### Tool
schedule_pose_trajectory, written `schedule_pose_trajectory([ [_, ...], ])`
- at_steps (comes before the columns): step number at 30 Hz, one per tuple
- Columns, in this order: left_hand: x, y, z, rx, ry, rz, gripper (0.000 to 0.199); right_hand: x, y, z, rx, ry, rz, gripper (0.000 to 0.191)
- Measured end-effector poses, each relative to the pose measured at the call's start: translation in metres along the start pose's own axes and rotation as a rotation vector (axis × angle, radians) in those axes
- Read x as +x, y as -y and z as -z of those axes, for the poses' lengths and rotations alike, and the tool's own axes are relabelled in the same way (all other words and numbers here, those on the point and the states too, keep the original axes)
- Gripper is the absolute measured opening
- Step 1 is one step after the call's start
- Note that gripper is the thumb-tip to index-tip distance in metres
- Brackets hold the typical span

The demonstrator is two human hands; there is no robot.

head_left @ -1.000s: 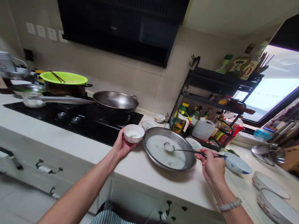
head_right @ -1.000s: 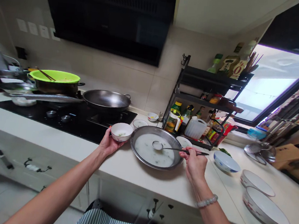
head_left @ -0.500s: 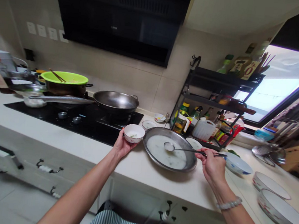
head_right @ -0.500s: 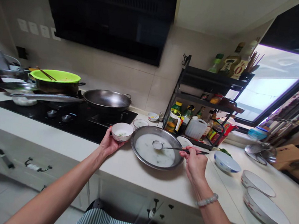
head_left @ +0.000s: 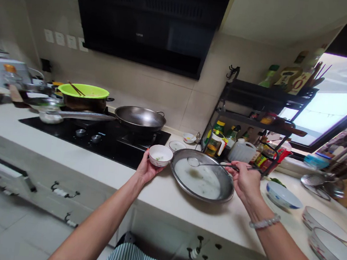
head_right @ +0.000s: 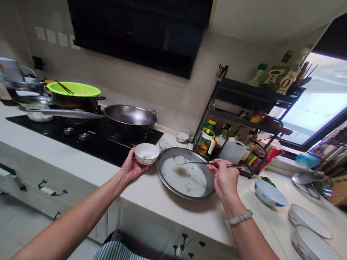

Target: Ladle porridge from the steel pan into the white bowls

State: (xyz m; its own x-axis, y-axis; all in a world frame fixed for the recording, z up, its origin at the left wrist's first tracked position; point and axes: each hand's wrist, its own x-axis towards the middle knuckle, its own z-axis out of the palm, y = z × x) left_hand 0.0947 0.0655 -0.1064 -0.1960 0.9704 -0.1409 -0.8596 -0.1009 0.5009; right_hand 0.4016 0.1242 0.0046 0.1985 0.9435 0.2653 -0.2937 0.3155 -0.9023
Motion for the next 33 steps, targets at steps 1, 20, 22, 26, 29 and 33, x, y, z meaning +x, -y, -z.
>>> schedule_pose_trajectory([
  [1,0.0,0.0,0.0,-0.002,0.001,0.0,0.055,0.001,0.002,-0.008,0.011,0.016,0.003,0.011],
  [20,0.003,0.001,0.003,-0.004,0.014,0.015,0.058,-0.046,-0.018,-0.102,-0.308,0.742,0.327,0.022],
  [22,0.002,0.002,0.003,-0.01,0.023,0.008,0.056,-0.054,-0.016,-0.096,-0.359,0.904,0.5,0.017],
  [26,0.002,0.002,0.004,-0.025,0.037,0.004,0.054,-0.065,-0.011,-0.086,-0.377,1.088,0.756,0.013],
  [29,0.003,0.002,0.005,-0.022,0.035,0.016,0.055,-0.067,-0.01,-0.081,-0.339,0.93,0.648,0.012],
  [33,0.003,0.001,0.005,-0.008,0.034,0.022,0.059,-0.051,-0.009,-0.072,-0.167,0.461,0.31,0.012],
])
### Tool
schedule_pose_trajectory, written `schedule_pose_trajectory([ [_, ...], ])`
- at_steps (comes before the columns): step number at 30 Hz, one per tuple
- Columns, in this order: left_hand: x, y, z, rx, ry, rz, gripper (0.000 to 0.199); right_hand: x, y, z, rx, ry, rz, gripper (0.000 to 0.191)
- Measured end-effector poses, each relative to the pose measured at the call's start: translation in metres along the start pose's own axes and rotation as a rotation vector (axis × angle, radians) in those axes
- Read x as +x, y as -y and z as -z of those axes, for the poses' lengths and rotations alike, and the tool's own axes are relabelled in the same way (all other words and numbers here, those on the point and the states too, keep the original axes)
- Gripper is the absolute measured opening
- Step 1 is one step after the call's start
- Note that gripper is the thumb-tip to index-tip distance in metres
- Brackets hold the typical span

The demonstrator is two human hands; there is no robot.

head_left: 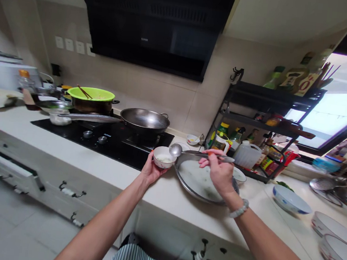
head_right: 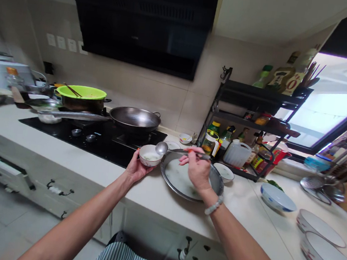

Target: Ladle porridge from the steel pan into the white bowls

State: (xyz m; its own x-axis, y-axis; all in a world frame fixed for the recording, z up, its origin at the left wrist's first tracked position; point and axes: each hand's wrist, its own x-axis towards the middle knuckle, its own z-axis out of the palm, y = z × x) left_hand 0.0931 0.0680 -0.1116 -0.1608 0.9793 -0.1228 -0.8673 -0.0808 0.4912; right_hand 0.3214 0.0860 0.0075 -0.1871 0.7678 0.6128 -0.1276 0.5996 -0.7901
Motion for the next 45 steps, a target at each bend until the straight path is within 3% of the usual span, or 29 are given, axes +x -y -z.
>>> schedule_pose_trajectory([
  [2,0.0,0.0,-0.001,0.005,-0.012,0.0,0.059,0.008,-0.005,0.014,0.139,-0.197,-0.133,0.014],
  [6,-0.001,-0.001,-0.002,0.006,-0.03,-0.001,0.056,0.017,-0.016,0.049,0.273,-0.386,-0.306,0.017],
  [9,-0.002,-0.001,-0.002,0.005,-0.026,-0.006,0.055,0.013,-0.023,0.072,0.245,-0.453,-0.324,0.018],
  [13,-0.003,-0.001,-0.002,0.004,-0.026,-0.011,0.056,0.002,-0.03,0.087,0.073,-0.431,-0.244,0.024],
  [17,-0.003,-0.002,-0.003,0.006,-0.03,-0.01,0.056,-0.009,-0.035,0.087,-0.112,-0.292,-0.186,0.026],
  [22,-0.002,-0.002,-0.001,0.01,-0.021,-0.013,0.058,-0.02,-0.04,0.077,-0.142,-0.168,-0.198,0.035],
  [33,-0.001,-0.002,0.0,0.0,-0.014,-0.004,0.057,-0.012,-0.045,0.086,0.067,-0.423,-0.252,0.028],
  [45,-0.003,-0.002,-0.002,0.018,-0.028,-0.01,0.059,-0.004,-0.035,0.089,0.141,-0.456,-0.305,0.013],
])
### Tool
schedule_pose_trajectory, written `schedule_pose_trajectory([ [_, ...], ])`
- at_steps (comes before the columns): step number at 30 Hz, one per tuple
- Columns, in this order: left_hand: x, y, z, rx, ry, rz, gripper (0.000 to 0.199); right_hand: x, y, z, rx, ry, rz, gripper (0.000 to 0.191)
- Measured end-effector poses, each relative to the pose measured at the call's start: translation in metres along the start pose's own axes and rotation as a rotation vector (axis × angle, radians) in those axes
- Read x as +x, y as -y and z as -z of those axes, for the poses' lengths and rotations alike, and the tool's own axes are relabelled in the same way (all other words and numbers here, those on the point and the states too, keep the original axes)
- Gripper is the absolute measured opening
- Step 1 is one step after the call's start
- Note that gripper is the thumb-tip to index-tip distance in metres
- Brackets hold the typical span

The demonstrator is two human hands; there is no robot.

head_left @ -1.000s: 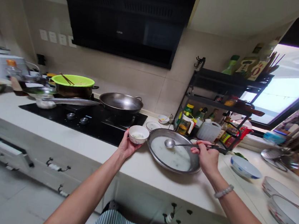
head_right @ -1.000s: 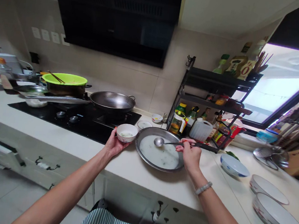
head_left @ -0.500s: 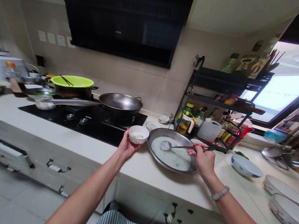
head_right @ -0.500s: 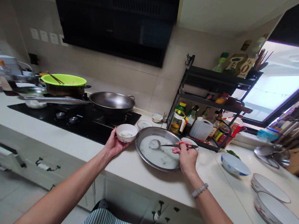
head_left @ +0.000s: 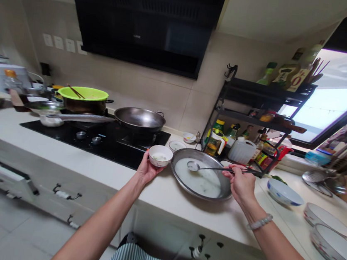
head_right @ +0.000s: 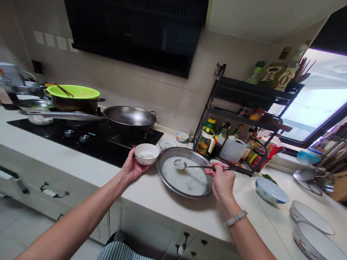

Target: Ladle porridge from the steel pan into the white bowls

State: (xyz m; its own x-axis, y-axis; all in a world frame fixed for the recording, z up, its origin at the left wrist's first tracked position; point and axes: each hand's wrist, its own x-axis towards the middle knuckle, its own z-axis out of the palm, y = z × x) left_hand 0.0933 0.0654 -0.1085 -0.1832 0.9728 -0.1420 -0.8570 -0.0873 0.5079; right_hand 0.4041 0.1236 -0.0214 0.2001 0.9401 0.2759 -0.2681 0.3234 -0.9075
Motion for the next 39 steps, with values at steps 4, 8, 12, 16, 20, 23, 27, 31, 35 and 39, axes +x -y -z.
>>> schedule_pose_trajectory([
  [4,-0.001,0.0,-0.001,-0.003,-0.002,-0.002,0.058,0.0,0.0,-0.002,-0.01,-0.001,-0.009,0.012],
  [8,-0.001,0.0,-0.001,-0.002,-0.001,0.001,0.058,0.0,0.0,-0.003,-0.01,-0.01,-0.012,0.014],
  [12,0.0,0.0,0.0,-0.002,0.004,0.004,0.059,0.0,0.0,-0.003,-0.009,-0.007,-0.014,0.014],
  [16,-0.001,0.0,-0.001,-0.009,0.017,0.002,0.058,0.001,0.001,-0.004,-0.008,0.001,-0.034,0.012],
  [20,0.0,0.0,-0.001,-0.007,-0.002,-0.003,0.057,0.005,0.005,-0.009,0.018,-0.011,-0.046,0.012],
  [23,0.0,0.0,-0.001,-0.009,-0.008,0.005,0.059,0.01,0.011,-0.019,0.043,-0.001,-0.036,0.013],
  [27,0.0,-0.001,0.0,-0.014,0.01,0.013,0.059,0.012,0.023,-0.041,0.073,0.044,-0.018,0.014],
  [31,0.002,0.0,0.002,-0.013,0.01,0.014,0.06,0.007,0.029,-0.07,0.087,0.095,-0.012,0.014],
  [35,0.004,0.0,0.003,-0.013,0.013,0.01,0.059,-0.001,0.021,-0.095,0.071,0.164,0.009,0.011],
  [39,0.004,0.001,0.003,-0.023,0.028,0.008,0.059,-0.014,0.007,-0.109,0.006,0.275,0.073,0.011],
])
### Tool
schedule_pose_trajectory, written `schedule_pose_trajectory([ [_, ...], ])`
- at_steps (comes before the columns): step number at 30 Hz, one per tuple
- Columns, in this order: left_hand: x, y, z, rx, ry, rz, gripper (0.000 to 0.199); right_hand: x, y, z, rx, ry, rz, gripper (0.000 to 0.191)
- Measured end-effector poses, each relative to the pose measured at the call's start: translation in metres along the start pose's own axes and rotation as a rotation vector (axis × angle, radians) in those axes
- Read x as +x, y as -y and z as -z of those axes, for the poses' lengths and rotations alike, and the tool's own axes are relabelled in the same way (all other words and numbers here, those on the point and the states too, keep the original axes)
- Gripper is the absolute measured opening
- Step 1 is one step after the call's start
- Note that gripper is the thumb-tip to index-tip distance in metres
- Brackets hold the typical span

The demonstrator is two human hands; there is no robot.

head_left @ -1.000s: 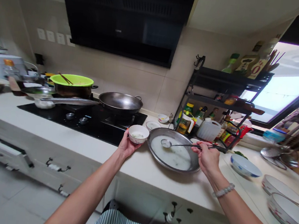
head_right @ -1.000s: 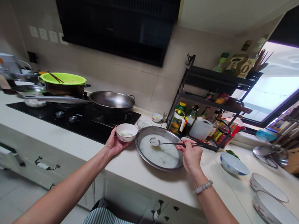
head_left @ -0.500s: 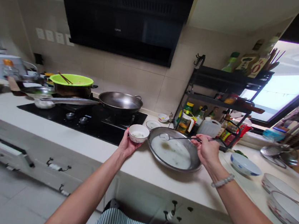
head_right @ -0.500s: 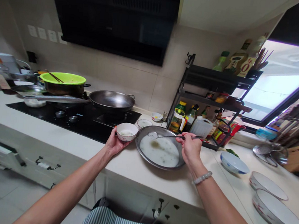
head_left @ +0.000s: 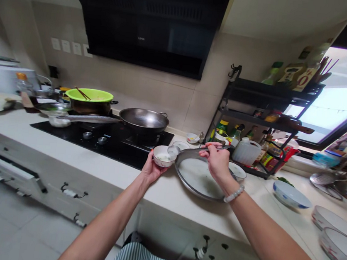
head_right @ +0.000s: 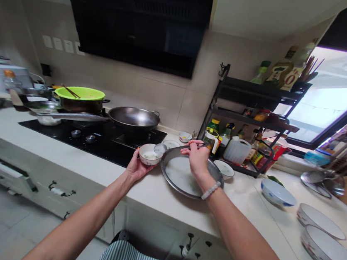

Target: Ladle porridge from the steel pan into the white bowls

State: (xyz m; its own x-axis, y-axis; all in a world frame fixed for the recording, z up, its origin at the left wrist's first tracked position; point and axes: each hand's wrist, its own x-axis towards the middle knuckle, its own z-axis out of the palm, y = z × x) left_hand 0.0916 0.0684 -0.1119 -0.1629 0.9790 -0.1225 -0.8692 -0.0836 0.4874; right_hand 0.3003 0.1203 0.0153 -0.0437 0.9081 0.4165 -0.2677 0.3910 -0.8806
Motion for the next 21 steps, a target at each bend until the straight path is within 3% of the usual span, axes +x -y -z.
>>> schedule_pose_trajectory([
  [5,-0.001,0.0,0.0,-0.013,0.002,-0.005,0.061,-0.023,-0.006,-0.004,-0.197,0.284,0.227,0.021],
  [11,-0.003,0.001,-0.001,0.0,0.012,-0.016,0.057,-0.047,0.001,0.008,-0.377,0.624,0.729,0.016],
  [13,-0.003,0.001,-0.002,-0.001,0.013,-0.022,0.055,-0.052,0.0,0.011,-0.412,0.691,0.808,0.018],
  [16,-0.002,0.001,-0.001,0.01,0.009,-0.016,0.057,-0.056,-0.005,0.012,-0.377,0.581,0.7,0.015],
  [21,0.0,0.0,0.002,0.005,0.014,-0.003,0.06,-0.034,-0.012,0.022,-0.135,-0.014,0.214,0.019],
])
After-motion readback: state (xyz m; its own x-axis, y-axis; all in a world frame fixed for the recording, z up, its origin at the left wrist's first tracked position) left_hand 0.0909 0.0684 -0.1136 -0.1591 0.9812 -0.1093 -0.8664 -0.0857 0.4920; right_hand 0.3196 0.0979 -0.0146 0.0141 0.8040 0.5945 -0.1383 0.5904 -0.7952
